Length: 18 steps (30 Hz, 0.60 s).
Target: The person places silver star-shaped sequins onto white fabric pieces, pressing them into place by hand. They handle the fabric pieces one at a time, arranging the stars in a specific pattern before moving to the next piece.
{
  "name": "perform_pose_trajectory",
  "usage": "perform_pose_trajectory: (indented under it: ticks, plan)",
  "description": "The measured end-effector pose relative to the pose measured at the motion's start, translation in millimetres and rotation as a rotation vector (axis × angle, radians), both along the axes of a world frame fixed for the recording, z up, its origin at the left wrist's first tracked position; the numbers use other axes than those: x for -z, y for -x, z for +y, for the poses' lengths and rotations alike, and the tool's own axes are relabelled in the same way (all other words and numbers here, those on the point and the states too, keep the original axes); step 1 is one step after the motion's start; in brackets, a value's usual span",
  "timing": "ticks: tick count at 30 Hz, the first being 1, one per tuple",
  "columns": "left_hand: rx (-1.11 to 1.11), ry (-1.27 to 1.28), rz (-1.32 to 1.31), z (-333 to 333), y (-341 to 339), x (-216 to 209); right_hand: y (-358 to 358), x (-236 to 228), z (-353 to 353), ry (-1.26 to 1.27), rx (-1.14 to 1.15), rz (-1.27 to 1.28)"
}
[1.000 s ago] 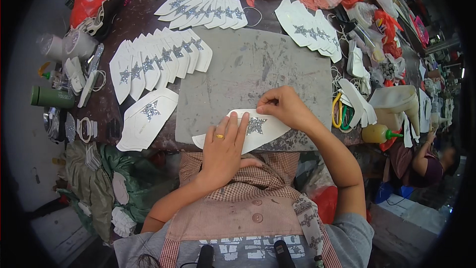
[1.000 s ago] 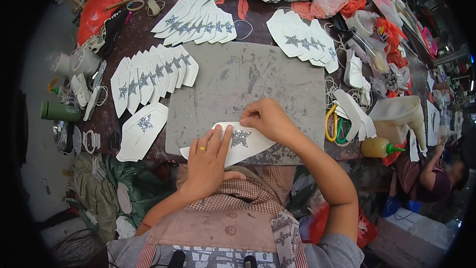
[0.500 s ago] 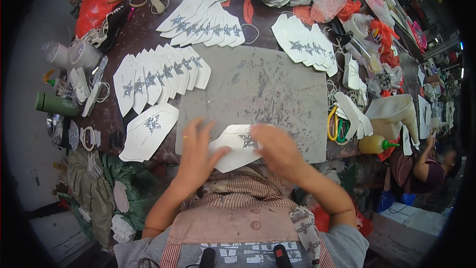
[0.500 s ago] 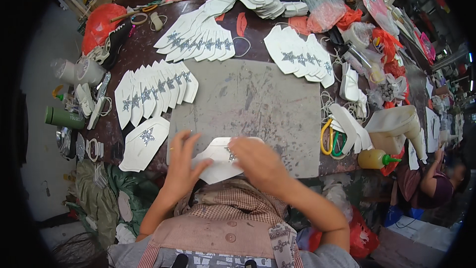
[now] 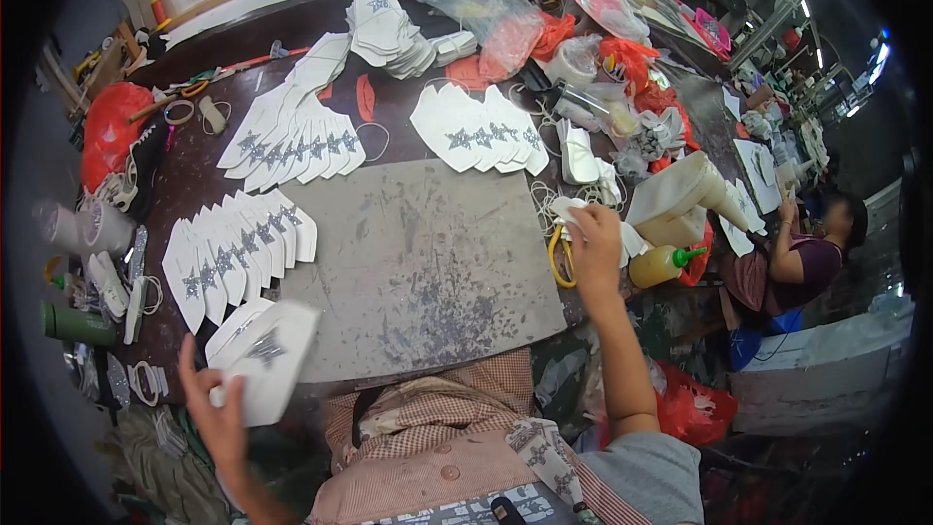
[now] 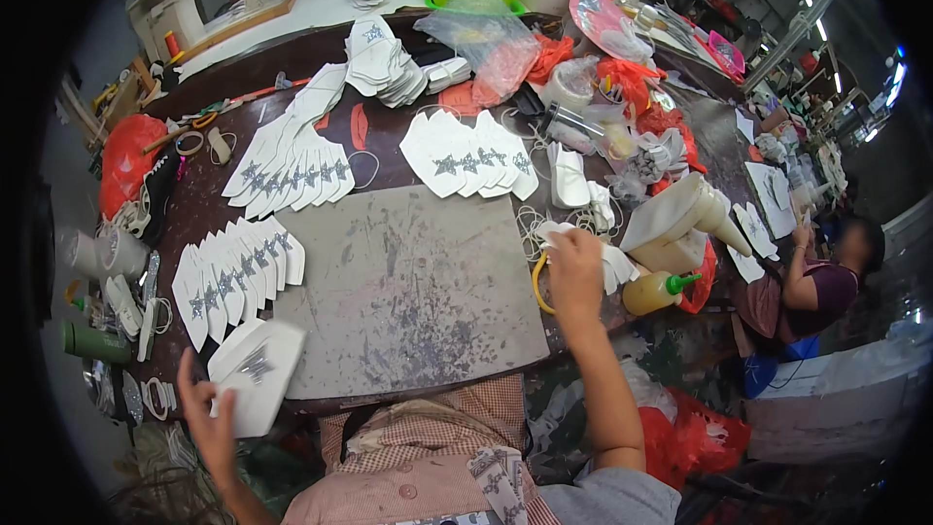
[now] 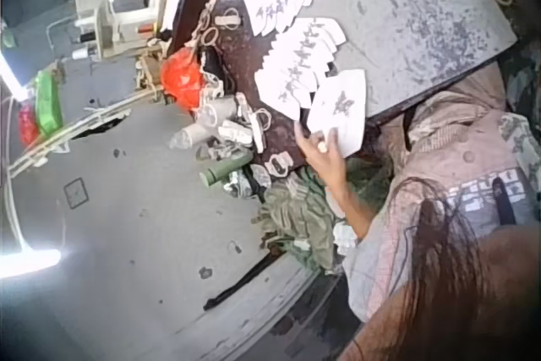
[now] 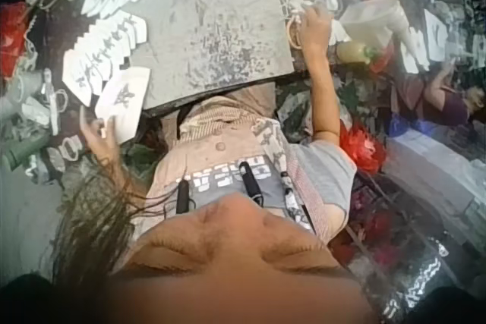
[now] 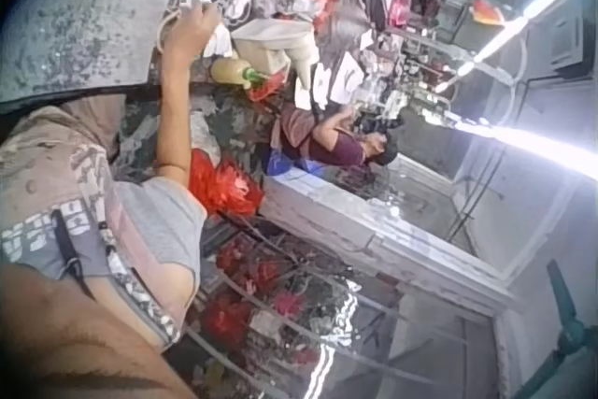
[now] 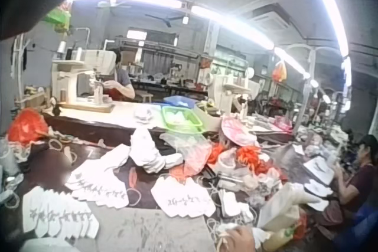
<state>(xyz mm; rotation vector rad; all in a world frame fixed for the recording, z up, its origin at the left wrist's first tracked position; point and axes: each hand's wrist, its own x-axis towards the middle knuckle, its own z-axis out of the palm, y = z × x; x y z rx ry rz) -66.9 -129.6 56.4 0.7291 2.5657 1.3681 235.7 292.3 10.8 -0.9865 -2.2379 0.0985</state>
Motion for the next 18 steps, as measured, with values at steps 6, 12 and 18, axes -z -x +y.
perform_pose_trajectory:
  ticks: [6,12,18]
  plan:
    - [0.020,0.245,0.473,12.4,21.6,-0.7,-27.8,39.1,28.1,-0.080,0.052,-0.164]
    - [0.927,0.070,0.564,249.7,1.3,15.1,-39.9,41.5,24.4,-0.241,0.043,-0.201]
    - [0.955,0.139,0.390,413.7,10.6,82.7,-1.5,-3.6,-61.8,0.556,-0.051,0.555]
